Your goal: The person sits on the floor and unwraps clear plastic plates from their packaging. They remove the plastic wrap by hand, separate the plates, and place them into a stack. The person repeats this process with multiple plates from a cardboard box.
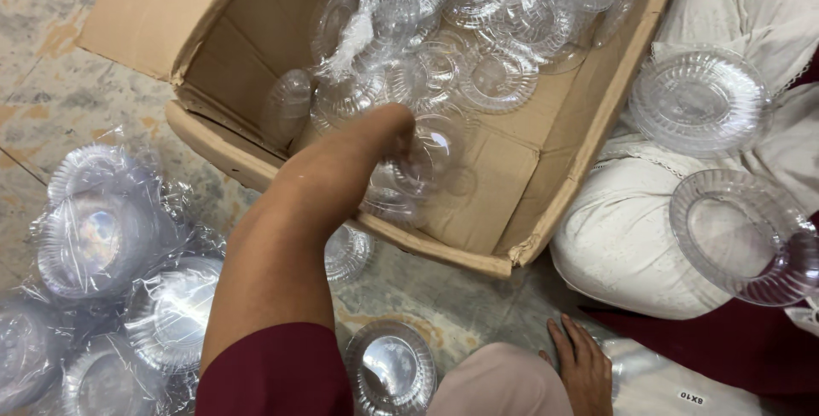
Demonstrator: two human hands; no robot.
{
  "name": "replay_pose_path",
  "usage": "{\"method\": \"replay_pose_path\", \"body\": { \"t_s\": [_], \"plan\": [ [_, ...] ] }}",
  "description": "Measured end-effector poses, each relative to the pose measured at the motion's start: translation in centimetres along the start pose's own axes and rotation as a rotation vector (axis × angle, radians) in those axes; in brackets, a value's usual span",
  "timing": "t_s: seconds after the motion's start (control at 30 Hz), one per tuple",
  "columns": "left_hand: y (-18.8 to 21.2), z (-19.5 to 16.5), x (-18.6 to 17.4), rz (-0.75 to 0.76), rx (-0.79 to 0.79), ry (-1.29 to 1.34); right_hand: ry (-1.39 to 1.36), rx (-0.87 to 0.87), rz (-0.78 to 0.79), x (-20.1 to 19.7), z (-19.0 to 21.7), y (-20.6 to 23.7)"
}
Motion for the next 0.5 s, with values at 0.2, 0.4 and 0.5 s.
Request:
{"method": "replay_pose_path", "body": {
  "t_s": [0.2, 0.4, 0.5],
  "plan": [
    [-0.1, 0.1, 1.7, -0.020, -0.007, 0.011, -0.005, -0.008, -0.018, 0.0, -0.1, 0.2],
    [-0.3, 0.8, 0.7, 0.033, 0.023, 0.089, 0.007, 0.002, 0.044, 0.2, 0.0, 0.2],
    [-0.6, 0.0, 1.1, 0.046, 0.077, 0.152, 0.010, 0.022, 0.072, 0.2, 0.0, 0.3]
  ]
}}
Point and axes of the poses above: each hand's wrist, its own y-axis away from the middle knuckle, its own x-axis out of the palm, z = x × y, the point moved 8 cm from there along -y, towards the middle knuckle, and after that the axes turned 8 degrees about y, right-handed, at the moved point
